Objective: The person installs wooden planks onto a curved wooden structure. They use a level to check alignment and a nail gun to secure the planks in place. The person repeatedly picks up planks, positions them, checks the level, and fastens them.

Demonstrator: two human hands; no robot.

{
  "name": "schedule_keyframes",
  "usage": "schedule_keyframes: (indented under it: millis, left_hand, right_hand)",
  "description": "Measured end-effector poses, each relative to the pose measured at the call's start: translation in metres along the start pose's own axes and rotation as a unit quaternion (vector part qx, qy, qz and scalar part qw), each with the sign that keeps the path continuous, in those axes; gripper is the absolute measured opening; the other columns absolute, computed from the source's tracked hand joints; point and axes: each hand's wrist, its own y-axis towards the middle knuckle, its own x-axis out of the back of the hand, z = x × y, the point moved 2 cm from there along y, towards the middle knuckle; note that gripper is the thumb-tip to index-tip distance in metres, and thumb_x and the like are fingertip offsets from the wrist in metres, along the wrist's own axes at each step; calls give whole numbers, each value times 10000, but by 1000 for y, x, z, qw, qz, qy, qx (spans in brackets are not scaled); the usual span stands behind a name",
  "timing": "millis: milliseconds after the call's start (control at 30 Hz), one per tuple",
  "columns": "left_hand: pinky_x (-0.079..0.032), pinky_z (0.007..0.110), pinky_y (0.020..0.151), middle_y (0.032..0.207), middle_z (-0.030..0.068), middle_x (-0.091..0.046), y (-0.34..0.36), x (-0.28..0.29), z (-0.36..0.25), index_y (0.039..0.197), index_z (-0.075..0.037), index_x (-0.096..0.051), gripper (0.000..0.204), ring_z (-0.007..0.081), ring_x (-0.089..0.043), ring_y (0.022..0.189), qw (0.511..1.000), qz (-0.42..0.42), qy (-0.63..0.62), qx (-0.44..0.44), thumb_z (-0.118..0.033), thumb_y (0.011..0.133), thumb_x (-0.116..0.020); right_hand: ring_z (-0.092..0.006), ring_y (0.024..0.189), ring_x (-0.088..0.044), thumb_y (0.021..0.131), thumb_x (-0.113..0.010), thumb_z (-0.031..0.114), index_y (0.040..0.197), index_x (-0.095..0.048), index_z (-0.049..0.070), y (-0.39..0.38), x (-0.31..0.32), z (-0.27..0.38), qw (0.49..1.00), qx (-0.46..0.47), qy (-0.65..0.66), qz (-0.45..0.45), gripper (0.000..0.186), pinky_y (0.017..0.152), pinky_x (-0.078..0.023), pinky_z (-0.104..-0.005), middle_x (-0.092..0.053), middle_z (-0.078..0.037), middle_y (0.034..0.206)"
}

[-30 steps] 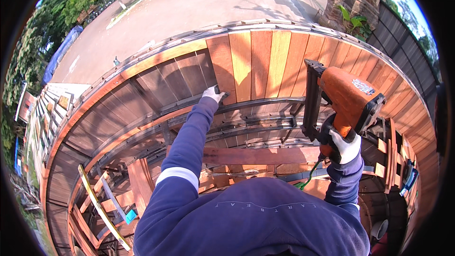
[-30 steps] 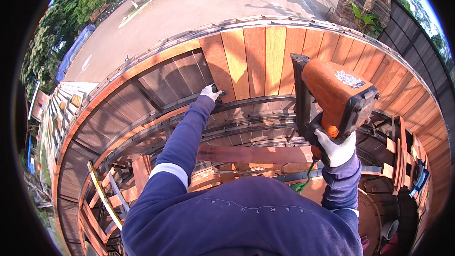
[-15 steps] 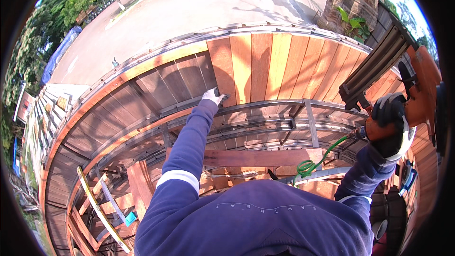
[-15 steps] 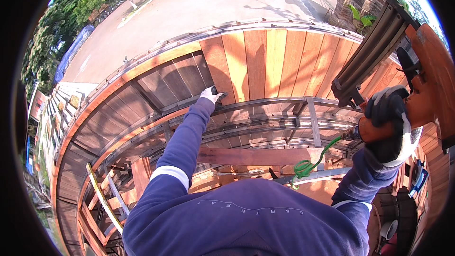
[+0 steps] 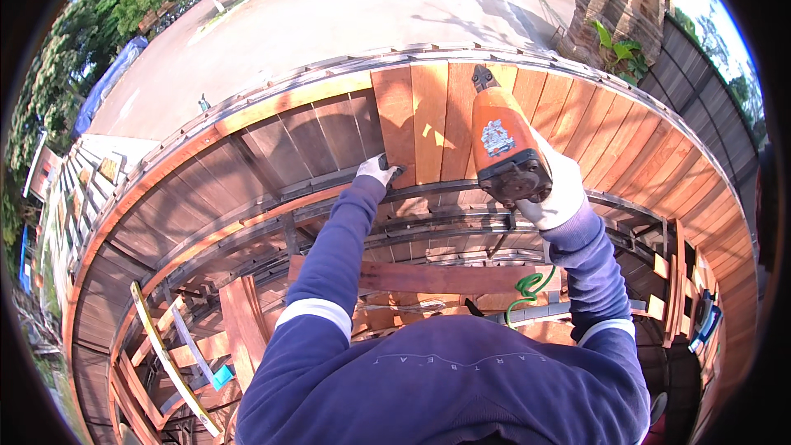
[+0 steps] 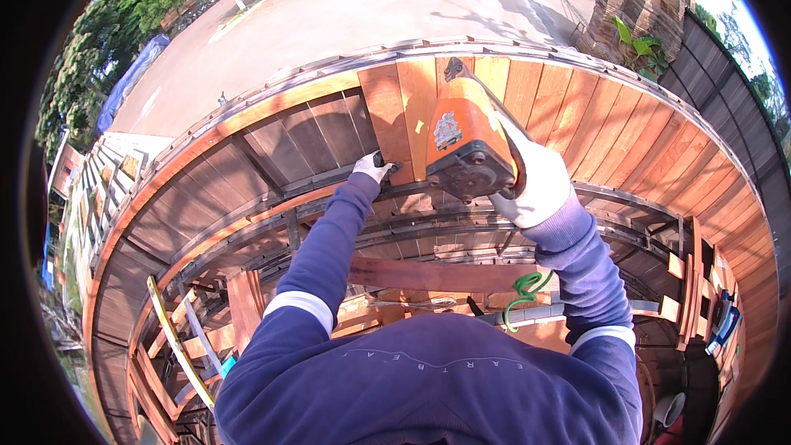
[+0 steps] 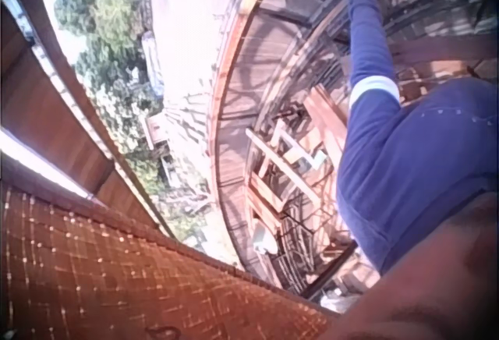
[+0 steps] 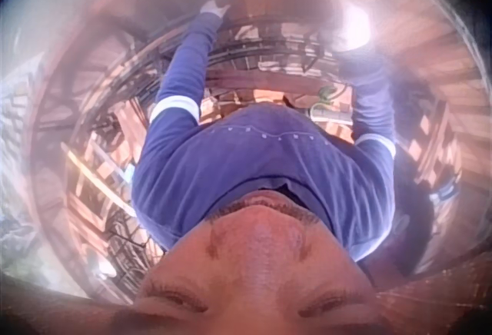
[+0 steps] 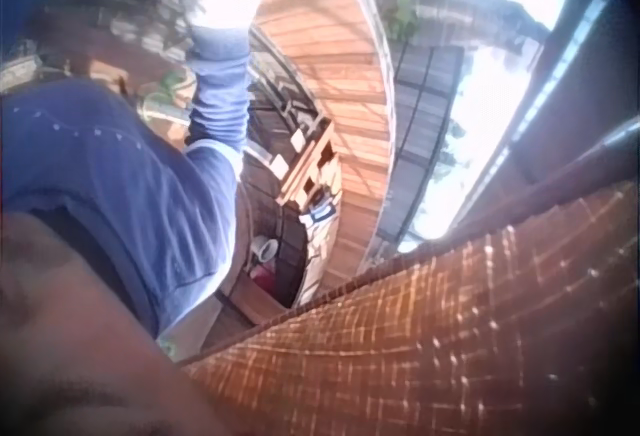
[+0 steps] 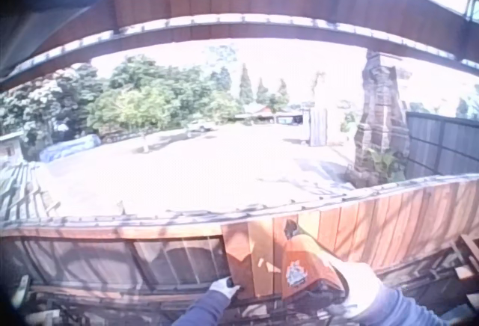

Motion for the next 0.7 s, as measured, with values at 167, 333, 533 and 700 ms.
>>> schedule_keyframes:
  millis: [167,333,533,700]
  left_hand:
    - [-510,410,873,1070,148,-696,1,-1,-13,1142,-115,-671,359,349,-636,1018,1000,-2,26,15,-278,826,-714]
    - [-506,429,873,1062,173,-683,6,-12,34,1135,-117,-665,319,369,-626,1024,993,-39,-109,9,-259,849,-663]
    - [-502,445,880,1062,198,-673,-3,6,-18,1114,-109,-666,332,381,-620,1032,997,9,51,52,-326,866,-624]
    - [-506,445,882,1043,199,-682,6,-7,16,1088,-82,-674,345,372,-632,1018,997,-29,64,-16,-333,854,-639]
  right_hand:
    - [-377,896,-653,715,-737,153,1317,-499,9,19,-51,-11,993,37,-108,9,663,787,-534,-414,-657,-206,993]
    - [-365,920,-657,766,-715,202,1336,-483,18,38,-86,-7,996,7,-64,55,643,807,-529,-413,-668,-200,992]
    - [-356,916,-659,778,-699,235,1364,-462,23,46,-98,-19,996,-14,-81,45,666,809,-523,-418,-669,-194,996]
    - [-353,950,-652,774,-699,242,1371,-455,22,51,-109,-25,995,-5,-92,35,681,833,-519,-420,-666,-196,1019]
